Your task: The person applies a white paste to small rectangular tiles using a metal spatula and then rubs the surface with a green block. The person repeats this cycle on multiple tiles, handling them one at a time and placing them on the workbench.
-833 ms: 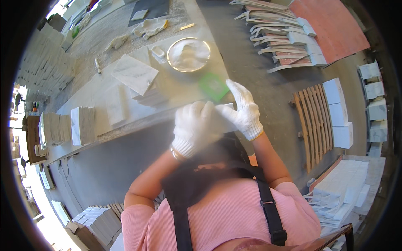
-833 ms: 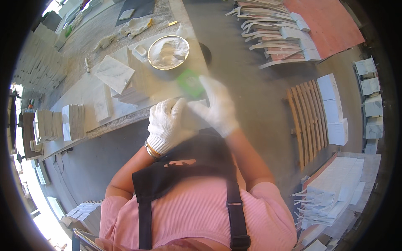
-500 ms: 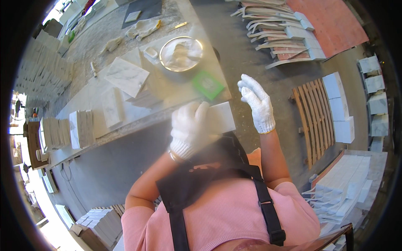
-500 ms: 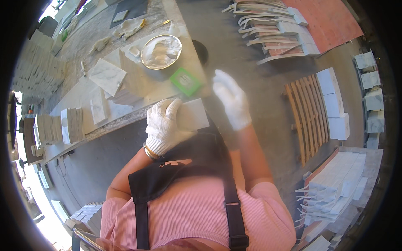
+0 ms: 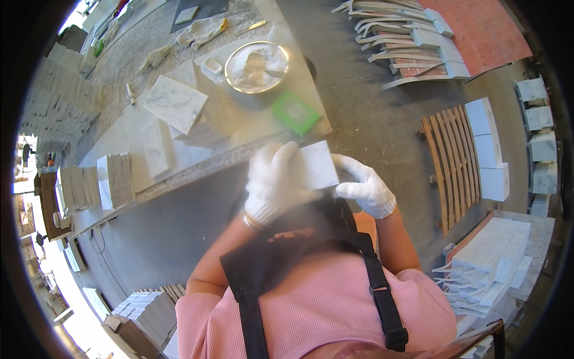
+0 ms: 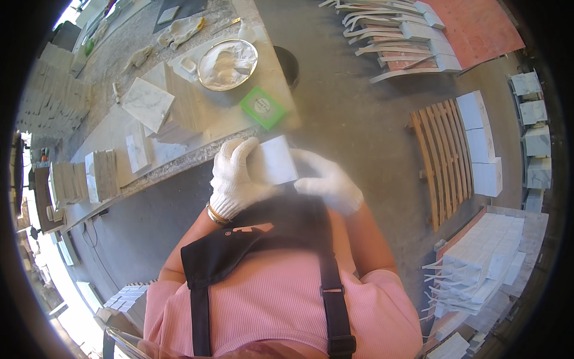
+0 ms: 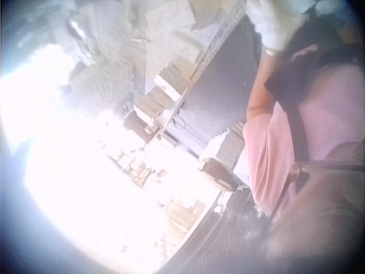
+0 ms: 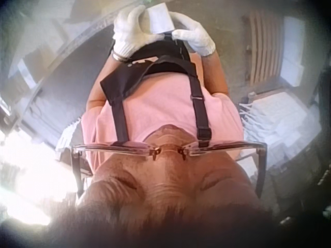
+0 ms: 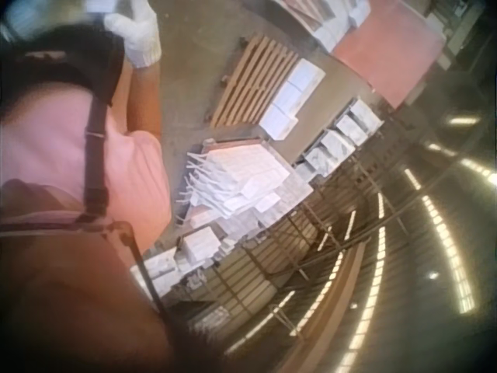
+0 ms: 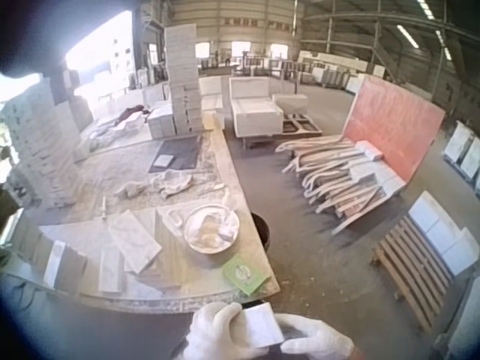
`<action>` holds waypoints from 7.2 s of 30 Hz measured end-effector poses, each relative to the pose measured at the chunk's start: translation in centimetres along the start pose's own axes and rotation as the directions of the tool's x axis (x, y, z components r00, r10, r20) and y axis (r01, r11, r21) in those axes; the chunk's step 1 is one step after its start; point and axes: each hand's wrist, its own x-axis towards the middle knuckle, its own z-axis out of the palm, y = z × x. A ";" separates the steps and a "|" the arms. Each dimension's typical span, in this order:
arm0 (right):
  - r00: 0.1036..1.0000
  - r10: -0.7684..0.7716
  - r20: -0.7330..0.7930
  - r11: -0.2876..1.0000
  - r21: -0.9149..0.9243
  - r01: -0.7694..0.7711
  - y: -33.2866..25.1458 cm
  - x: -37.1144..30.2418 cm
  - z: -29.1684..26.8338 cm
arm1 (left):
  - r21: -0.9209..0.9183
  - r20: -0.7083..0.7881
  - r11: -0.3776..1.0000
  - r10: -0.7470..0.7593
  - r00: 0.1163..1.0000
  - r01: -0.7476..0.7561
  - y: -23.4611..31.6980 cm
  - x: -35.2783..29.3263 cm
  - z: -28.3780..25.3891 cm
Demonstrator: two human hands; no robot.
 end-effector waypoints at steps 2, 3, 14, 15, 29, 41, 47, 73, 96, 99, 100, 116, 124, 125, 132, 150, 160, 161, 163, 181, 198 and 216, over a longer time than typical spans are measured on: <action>1.000 0.010 -0.001 1.000 0.000 -0.010 -0.2 -0.6 -0.2 | -0.107 0.025 0.994 -0.028 0.999 0.031 -0.3 -0.1 0.1; 1.000 -0.012 -0.013 1.000 0.020 0.012 -0.5 -0.9 -0.2 | -0.168 0.073 0.983 -0.061 0.995 0.073 -0.4 -0.2 0.1; 0.984 -0.130 -0.121 0.987 -0.108 0.117 -3.7 0.7 2.1 | -0.481 0.308 0.846 -0.082 0.948 0.229 -1.4 -0.1 -0.8; 0.982 -0.155 -0.104 0.984 -0.102 0.144 -3.7 1.1 2.3 | -0.515 0.334 0.819 -0.080 0.939 0.253 -1.5 0.0 -0.9; 0.984 -0.097 -0.151 0.995 -0.031 0.093 -2.6 3.7 3.0 | -0.007 -0.025 0.998 -0.056 0.998 0.056 0.2 0.8 -1.3; 0.952 -0.077 -0.295 0.997 -0.024 0.073 -1.7 5.4 1.4 | -0.656 0.691 0.216 -0.211 0.691 0.723 -0.8 1.7 -3.7; 0.943 -0.089 -0.321 0.990 0.072 0.118 -0.7 5.8 1.1 | -0.699 0.648 0.143 -0.288 0.705 0.701 -1.0 0.9 -2.5; 0.823 -0.316 -0.472 0.926 -0.341 0.161 -1.6 7.8 1.4 | -0.802 0.537 0.060 -0.364 0.761 0.594 -1.8 0.4 -0.9; 0.940 -0.100 -0.328 0.967 -0.253 0.015 0.7 2.4 2.5 | -0.849 0.522 -0.195 -0.451 0.724 0.491 -3.4 0.8 0.7; 0.936 -0.140 -0.324 0.960 -0.275 0.048 0.8 2.0 2.7 | -0.849 0.526 -0.225 -0.445 0.725 0.478 -3.2 0.9 0.5; 0.937 -0.114 -0.330 0.956 -0.292 0.013 1.0 1.8 2.7 | -0.849 0.526 -0.229 -0.443 0.726 0.476 -3.1 1.0 0.4; 0.937 -0.041 -0.348 0.998 0.020 0.051 3.8 2.7 5.0 | -0.858 0.513 -0.246 -0.453 0.729 0.452 -1.8 0.0 0.0; 0.940 -0.120 -0.318 0.993 -0.051 0.110 1.0 3.5 2.9 | -0.522 0.750 0.217 -0.344 0.565 0.825 -1.9 -2.9 -6.2; 0.953 -0.134 -0.273 0.991 -0.064 0.121 0.8 3.5 2.6 | -0.485 0.772 0.304 -0.292 0.565 0.820 -2.1 -2.8 -7.3; 0.988 -0.088 -0.131 0.961 -0.273 0.050 0.0 3.9 1.6 | -0.640 0.318 0.521 -0.490 0.812 0.565 -0.9 -2.2 -11.7; 0.990 -0.088 -0.113 0.973 -0.221 0.061 -0.3 7.1 3.4 | -0.678 0.629 0.267 -0.274 0.728 0.686 -4.5 0.4 -5.6; 0.992 -0.086 -0.095 0.888 -0.458 0.033 -3.6 6.7 5.4 | -0.746 0.601 0.154 -0.263 0.755 0.647 -5.2 0.2 -4.9; 0.992 -0.080 -0.096 0.884 -0.468 0.026 -3.9 6.6 5.7 | -0.758 0.588 0.155 -0.256 0.767 0.633 -5.3 0.2 -4.8; 0.991 -0.091 -0.098 0.876 -0.482 0.033 -4.3 6.3 6.1 | -0.775 0.571 0.155 -0.245 0.784 0.613 -5.5 0.0 -4.6; 0.976 -0.189 -0.105 0.830 -0.549 0.101 -4.5 7.0 7.0 | -0.786 0.589 0.016 -0.286 0.756 0.618 -5.4 -0.2 -4.5; 0.885 -0.464 -0.027 -0.013 -0.999 -0.038 -9.2 19.3 3.4 | -0.801 0.408 0.177 -0.537 0.738 0.572 -7.7 3.5 -4.5; 0.915 -0.398 -0.070 0.364 -0.927 0.087 -10.7 23.5 0.9 | -0.642 0.277 0.521 -0.527 0.803 0.563 -9.4 6.8 -1.5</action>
